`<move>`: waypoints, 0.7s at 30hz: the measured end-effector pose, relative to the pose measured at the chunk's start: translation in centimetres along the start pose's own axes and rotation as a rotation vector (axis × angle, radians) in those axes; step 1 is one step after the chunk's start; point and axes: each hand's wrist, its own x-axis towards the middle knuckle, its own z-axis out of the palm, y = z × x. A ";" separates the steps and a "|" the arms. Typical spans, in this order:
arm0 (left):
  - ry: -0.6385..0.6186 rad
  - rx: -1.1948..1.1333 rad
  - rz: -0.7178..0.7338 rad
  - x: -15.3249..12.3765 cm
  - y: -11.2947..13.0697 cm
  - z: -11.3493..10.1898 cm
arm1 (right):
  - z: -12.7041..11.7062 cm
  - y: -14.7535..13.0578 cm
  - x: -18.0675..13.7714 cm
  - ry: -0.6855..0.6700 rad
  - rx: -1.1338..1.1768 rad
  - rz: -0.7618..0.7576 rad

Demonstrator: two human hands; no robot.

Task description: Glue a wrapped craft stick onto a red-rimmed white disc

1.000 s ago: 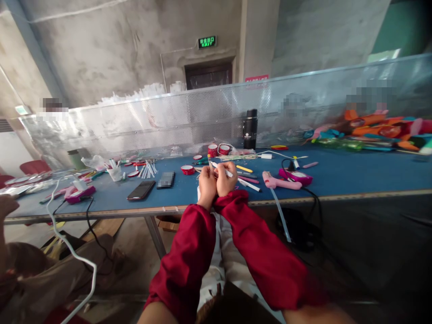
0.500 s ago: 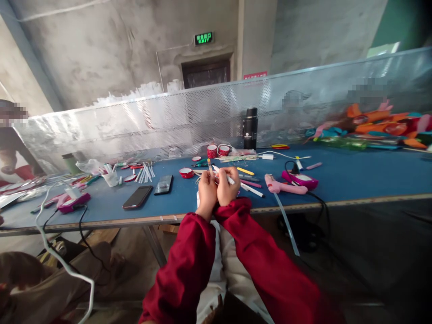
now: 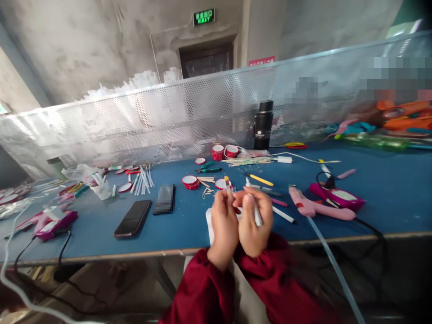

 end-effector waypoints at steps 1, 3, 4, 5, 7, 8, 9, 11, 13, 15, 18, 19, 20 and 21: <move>-0.014 -0.030 -0.014 -0.2 0.2 0.0 | -0.1 -0.2 -0.1 0.010 -0.011 -0.006; -0.056 -0.096 -0.044 -0.5 0.7 0.0 | -0.3 -0.5 -0.2 0.023 -0.055 -0.010; -0.067 -0.122 -0.051 -0.7 0.9 0.0 | -0.4 -0.7 -0.2 0.029 -0.080 -0.004; -0.065 -0.131 -0.057 -0.7 1.1 0.0 | -0.4 -0.8 -0.2 0.034 -0.104 0.008; -0.037 -0.123 -0.053 -0.9 1.3 -0.1 | -0.5 -1.1 -0.2 0.045 -0.144 0.035; -0.021 -0.112 -0.062 -1.0 1.4 -0.1 | -0.6 -1.2 -0.2 0.052 -0.161 0.047; -0.011 -0.106 -0.080 -1.1 1.4 -0.1 | -0.6 -1.4 -0.1 0.061 -0.183 0.058; -0.034 -0.121 -0.139 -1.2 1.5 -0.2 | -0.6 -1.9 0.0 0.078 -0.243 0.089; -0.085 -0.142 -0.189 -1.4 1.6 -0.4 | -0.5 -2.4 0.1 0.084 -0.297 0.128; -0.112 -0.147 -0.222 -1.5 1.9 -0.6 | -0.3 -2.8 0.2 0.088 -0.325 0.168; -0.129 -0.119 -0.221 -1.5 2.6 -0.9 | 0.0 -3.1 0.2 0.148 -0.347 0.194; -0.135 -0.106 -0.210 -1.5 2.9 -0.9 | 0.1 -3.0 0.2 0.165 -0.365 0.192; -0.142 -0.093 -0.197 -1.5 3.1 -1.0 | 0.1 -3.0 0.2 0.171 -0.384 0.190; -0.146 -0.081 -0.186 -1.5 3.4 -1.0 | 0.0 -2.9 0.3 0.165 -0.400 0.188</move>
